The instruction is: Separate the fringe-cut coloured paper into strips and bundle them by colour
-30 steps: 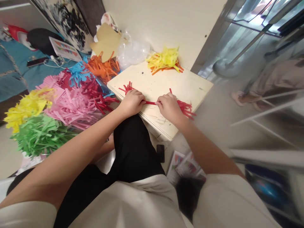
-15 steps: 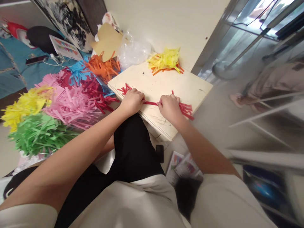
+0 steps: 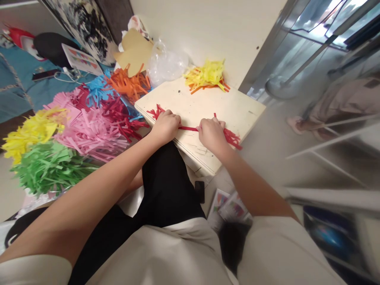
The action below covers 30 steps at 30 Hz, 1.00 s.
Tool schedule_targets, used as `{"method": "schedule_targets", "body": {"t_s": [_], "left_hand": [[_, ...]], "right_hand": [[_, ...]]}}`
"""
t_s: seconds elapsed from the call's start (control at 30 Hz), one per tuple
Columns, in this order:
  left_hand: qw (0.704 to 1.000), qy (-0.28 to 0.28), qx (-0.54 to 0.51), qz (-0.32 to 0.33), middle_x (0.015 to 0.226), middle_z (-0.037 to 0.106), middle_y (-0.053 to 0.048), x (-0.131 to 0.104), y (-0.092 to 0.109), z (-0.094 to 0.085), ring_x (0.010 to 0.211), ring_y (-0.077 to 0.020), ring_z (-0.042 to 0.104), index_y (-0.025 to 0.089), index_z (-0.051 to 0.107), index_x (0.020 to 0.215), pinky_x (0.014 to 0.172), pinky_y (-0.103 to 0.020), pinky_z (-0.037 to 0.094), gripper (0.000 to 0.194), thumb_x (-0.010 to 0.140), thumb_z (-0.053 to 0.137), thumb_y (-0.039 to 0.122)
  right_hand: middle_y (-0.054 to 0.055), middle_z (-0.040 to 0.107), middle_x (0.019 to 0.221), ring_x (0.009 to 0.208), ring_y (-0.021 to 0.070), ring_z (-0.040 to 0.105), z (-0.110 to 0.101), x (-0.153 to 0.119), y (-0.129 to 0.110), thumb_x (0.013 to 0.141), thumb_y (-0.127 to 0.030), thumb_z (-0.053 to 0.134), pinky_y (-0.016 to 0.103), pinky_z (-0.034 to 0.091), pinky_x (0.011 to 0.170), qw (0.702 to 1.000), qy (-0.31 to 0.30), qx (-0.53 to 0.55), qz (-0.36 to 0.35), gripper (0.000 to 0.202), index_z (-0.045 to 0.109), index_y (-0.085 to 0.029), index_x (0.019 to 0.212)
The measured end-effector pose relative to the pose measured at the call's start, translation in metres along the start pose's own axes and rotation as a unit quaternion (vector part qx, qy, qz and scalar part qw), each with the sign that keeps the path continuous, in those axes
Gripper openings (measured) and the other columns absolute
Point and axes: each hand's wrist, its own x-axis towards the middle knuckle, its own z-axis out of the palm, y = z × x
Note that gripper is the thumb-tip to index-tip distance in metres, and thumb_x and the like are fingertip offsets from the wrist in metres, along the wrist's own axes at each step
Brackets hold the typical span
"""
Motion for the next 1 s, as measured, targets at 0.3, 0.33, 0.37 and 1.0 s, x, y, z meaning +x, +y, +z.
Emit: {"method": "schedule_targets", "body": {"t_s": [0.3, 0.33, 0.37, 1.0], "left_hand": [[1.0, 0.014, 0.004, 0.001, 0.113, 0.086, -0.026, 0.0, -0.001, 0.003, 0.123, -0.0435, 0.065, 0.016, 0.086, 0.116, 0.105, -0.057, 0.051, 0.038, 0.111, 0.049, 0.009], [1.0, 0.012, 0.006, 0.001, 0.114, 0.086, -0.026, 0.0, -0.001, 0.004, 0.123, -0.0435, 0.065, 0.015, 0.086, 0.117, 0.105, -0.057, 0.051, 0.038, 0.111, 0.048, 0.009], [1.0, 0.009, 0.008, 0.0, 0.115, 0.086, -0.027, 0.0, -0.001, 0.003, 0.123, -0.0435, 0.066, 0.014, 0.085, 0.117, 0.106, -0.057, 0.051, 0.039, 0.111, 0.047, 0.009], [0.997, 0.041, 0.027, 0.052, 0.123, 0.082, -0.025, -0.003, 0.011, -0.009, 0.129, -0.0413, 0.069, 0.013, 0.086, 0.115, 0.121, -0.06, 0.05, 0.041, 0.115, 0.045, 0.008]], "right_hand": [[0.022, 0.084, 0.1, 0.113, 0.0437, 0.066, -0.003, 0.012, 0.004, 0.114, -0.029, 0.052, 0.059, 0.039, 0.104, 0.999, -0.029, -0.017, -0.006, 0.032, 0.077, -0.02, 0.097], [0.022, 0.083, 0.098, 0.112, 0.0434, 0.066, -0.002, 0.014, 0.006, 0.115, -0.032, 0.052, 0.06, 0.039, 0.104, 0.999, -0.028, -0.018, -0.009, 0.034, 0.078, -0.02, 0.097], [0.022, 0.083, 0.096, 0.111, 0.0433, 0.066, -0.002, 0.015, 0.006, 0.116, -0.034, 0.052, 0.06, 0.039, 0.105, 0.999, -0.027, -0.019, -0.01, 0.036, 0.078, -0.02, 0.096], [0.021, 0.085, 0.101, 0.113, 0.0416, 0.072, -0.022, 0.018, -0.017, 0.113, -0.02, 0.056, 0.056, 0.035, 0.106, 0.99, -0.087, -0.106, 0.026, 0.028, 0.084, -0.015, 0.108]]}}
